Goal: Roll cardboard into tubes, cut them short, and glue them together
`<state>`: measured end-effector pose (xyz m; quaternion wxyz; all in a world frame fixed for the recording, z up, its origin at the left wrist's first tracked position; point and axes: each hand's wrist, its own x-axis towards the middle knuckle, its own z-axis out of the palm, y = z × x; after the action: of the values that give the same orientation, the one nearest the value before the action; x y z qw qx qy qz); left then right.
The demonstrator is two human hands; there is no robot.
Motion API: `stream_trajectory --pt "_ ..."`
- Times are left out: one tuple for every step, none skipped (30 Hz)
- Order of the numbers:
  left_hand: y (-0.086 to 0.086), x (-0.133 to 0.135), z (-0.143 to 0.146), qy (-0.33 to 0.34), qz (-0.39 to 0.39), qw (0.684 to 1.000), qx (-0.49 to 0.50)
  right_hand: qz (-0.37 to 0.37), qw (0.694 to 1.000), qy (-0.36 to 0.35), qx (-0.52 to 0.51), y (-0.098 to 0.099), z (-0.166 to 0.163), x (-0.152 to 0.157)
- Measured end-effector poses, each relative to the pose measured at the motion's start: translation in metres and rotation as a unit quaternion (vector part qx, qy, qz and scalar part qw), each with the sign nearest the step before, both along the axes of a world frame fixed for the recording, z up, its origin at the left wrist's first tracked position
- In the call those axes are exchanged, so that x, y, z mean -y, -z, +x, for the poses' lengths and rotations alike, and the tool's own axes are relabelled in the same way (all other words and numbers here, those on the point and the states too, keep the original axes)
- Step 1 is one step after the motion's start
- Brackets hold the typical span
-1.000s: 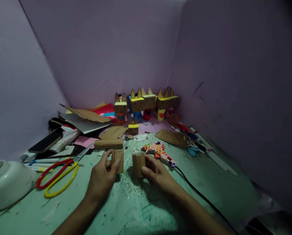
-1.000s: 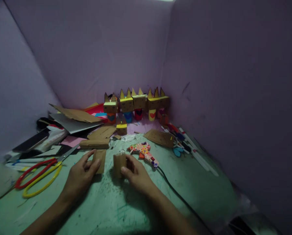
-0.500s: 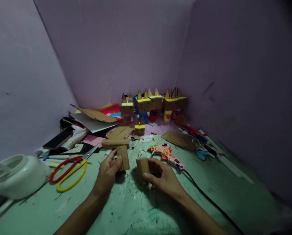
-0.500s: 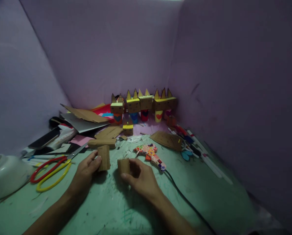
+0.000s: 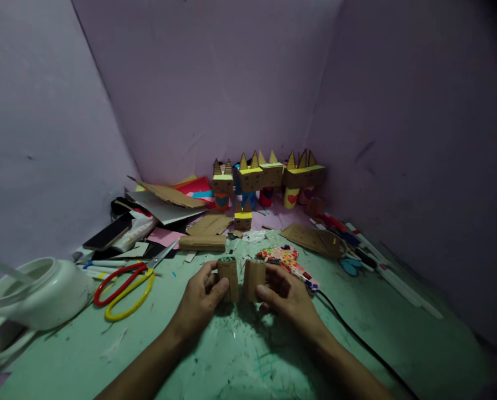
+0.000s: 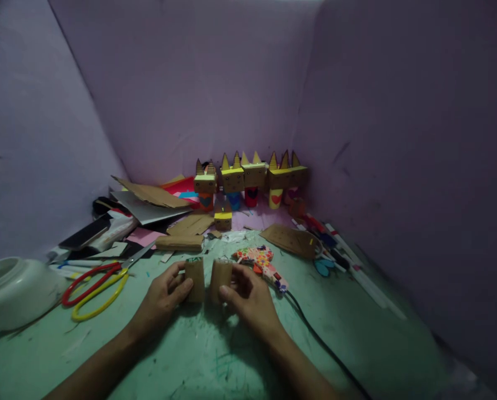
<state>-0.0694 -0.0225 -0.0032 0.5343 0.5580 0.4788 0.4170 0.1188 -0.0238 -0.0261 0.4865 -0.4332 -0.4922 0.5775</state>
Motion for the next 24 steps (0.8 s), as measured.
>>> stream_trajectory --pt "0.0003 0.0007 0.0005 0.008 -0.005 1.0 -0.002 -0.005 1.0 -0.001 -0.004 -0.0004 -0.0003 0.0" --pt "0.0005 0.0011 0.0008 0.017 -0.008 1.0 -0.004 -0.008 1.0 -0.002 -0.005 -0.0008 -0.0005 0.0" --pt "0.0005 0.0013 0.0011 0.027 -0.011 1.0 -0.004 -0.008 1.0 -0.004 -0.004 -0.001 -0.0007 -0.0001" --pt "0.0004 0.0012 0.0012 0.034 -0.014 0.999 0.0 -0.004 1.0 -0.007 -0.001 -0.0012 -0.0006 0.0" --pt "0.0 0.001 0.0013 0.036 -0.017 0.999 0.007 0.001 1.0 -0.011 0.002 -0.0013 -0.0004 0.0" --pt "-0.0006 0.0007 0.0013 0.036 -0.019 0.999 0.014 0.006 1.0 -0.015 0.004 -0.0012 -0.0001 0.0001" --pt "-0.0013 0.0005 0.0013 0.034 -0.022 0.999 0.02 0.011 1.0 -0.021 0.004 -0.0011 0.0003 0.0002" --pt "-0.002 0.0003 0.0013 0.031 -0.024 0.999 0.023 0.015 1.0 -0.025 0.003 -0.0008 0.0006 0.0003" --pt "-0.0027 0.0003 0.0013 0.03 -0.024 0.999 0.024 0.02 0.999 -0.029 0.0 -0.0004 0.0008 0.0003" --pt "-0.0031 0.0005 0.0012 0.032 -0.022 0.999 0.022 0.028 0.999 -0.03 -0.005 0.0001 0.0008 0.0002" --pt "-0.0032 0.0009 0.0011 0.037 -0.016 0.999 0.016 0.036 0.999 -0.029 -0.009 0.0008 0.0007 -0.0001" --pt "-0.0029 0.0015 0.001 0.042 -0.005 0.999 0.007 0.044 0.999 -0.028 -0.013 0.0016 0.0005 -0.0004" --pt "-0.0023 0.0022 0.0008 0.047 0.012 0.999 -0.01 0.051 0.998 -0.024 -0.014 0.0025 0.0002 -0.0009" --pt "-0.0013 0.003 0.0005 0.052 0.034 0.998 -0.034 0.057 0.998 -0.016 -0.012 0.0034 -0.0002 -0.0013" --pt "-0.0002 0.0038 0.0002 0.055 0.057 0.995 -0.063 0.062 0.998 -0.009 -0.01 0.0043 -0.0005 -0.0016" --pt "0.001 0.0046 0.0 0.056 0.078 0.991 -0.093 0.065 0.998 -0.005 -0.008 0.0051 -0.0008 -0.0018" --pt "0.002 0.0054 -0.0003 0.055 0.096 0.987 -0.121 0.069 0.998 -0.003 -0.008 0.0057 -0.001 -0.0018" --pt "0.0029 0.0061 -0.0003 0.053 0.106 0.983 -0.144 0.074 0.997 -0.004 -0.008 0.0062 -0.0012 -0.0016" --pt "0.0034 0.0068 -0.0002 0.05 0.111 0.98 -0.159 0.078 0.997 -0.009 -0.009 0.0065 -0.0013 -0.0012" --pt "0.0037 0.0073 0.0001 0.046 0.112 0.978 -0.169 0.084 0.996 -0.015 -0.01 0.0066 -0.0014 -0.0008" --pt "0.0037 0.0077 0.0006 0.045 0.112 0.977 -0.173 0.09 0.996 -0.019 -0.009 0.0066 -0.0014 -0.0004" --pt "0.0036 0.008 0.0012 0.044 0.111 0.977 -0.175 0.097 0.995 -0.021 -0.006 0.0066 -0.0014 0.0" --pt "0.0035 0.0082 0.0019 0.045 0.112 0.977 -0.175 0.105 0.994 -0.021 0.001 0.0067 -0.0013 0.0003" --pt "0.0035 0.0082 0.0025 0.045 0.113 0.977 -0.176 0.113 0.993 -0.021 0.012 0.0069 -0.0012 0.0003"
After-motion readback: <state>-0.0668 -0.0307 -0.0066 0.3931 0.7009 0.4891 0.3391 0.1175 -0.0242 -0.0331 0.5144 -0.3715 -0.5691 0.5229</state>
